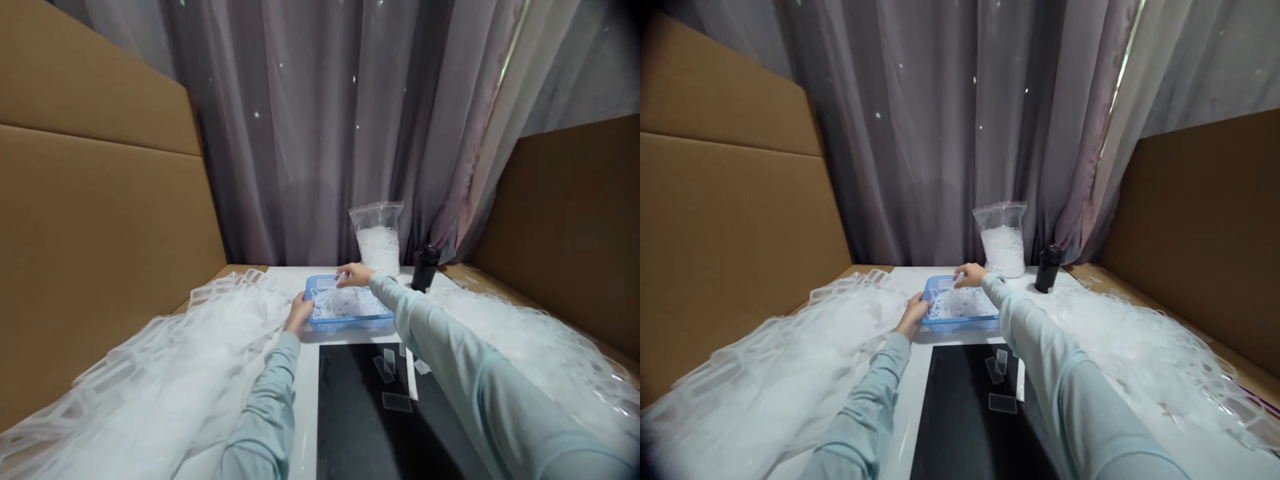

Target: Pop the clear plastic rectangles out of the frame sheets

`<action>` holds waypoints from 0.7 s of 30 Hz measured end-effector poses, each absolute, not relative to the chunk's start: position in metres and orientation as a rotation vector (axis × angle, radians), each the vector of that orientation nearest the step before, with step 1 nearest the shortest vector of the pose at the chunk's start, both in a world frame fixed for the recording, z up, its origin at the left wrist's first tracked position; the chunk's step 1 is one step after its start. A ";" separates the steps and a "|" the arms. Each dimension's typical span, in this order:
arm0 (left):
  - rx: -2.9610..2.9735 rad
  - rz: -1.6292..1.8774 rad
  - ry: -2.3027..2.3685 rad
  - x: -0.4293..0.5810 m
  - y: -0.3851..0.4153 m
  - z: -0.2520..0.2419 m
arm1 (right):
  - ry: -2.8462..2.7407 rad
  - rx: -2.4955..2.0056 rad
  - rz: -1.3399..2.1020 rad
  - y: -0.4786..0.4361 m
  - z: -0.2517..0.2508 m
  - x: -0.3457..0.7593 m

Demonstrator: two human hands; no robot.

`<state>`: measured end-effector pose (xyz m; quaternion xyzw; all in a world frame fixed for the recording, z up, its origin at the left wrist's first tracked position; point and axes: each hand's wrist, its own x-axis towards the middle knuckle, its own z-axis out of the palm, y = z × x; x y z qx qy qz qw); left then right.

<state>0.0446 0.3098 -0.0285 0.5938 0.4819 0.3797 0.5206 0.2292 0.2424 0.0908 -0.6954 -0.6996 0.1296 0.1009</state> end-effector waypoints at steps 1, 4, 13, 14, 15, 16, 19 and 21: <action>1.426 0.911 1.154 0.045 0.310 -0.029 | -2.071 -2.044 0.363 0.243 0.097 0.230; 1.437 0.912 1.150 0.044 0.311 -0.029 | -2.064 -2.047 0.320 0.243 0.107 0.231; 1.523 0.927 1.190 0.045 0.309 -0.029 | -1.878 -2.287 0.160 0.240 0.099 0.253; 1.542 0.935 1.204 0.045 0.310 -0.028 | -1.842 -2.317 0.135 0.240 0.098 0.257; 1.566 0.947 1.221 0.045 0.310 -0.028 | -1.810 -2.343 0.115 0.240 0.097 0.260; 1.593 0.964 1.240 0.045 0.310 -0.027 | -1.789 -2.362 0.101 0.240 0.096 0.262; 1.690 1.034 1.299 0.042 0.310 -0.023 | -1.816 -2.360 0.120 0.241 0.090 0.264; 1.765 1.081 1.322 0.041 0.308 -0.021 | -1.908 -2.310 0.192 0.242 0.082 0.261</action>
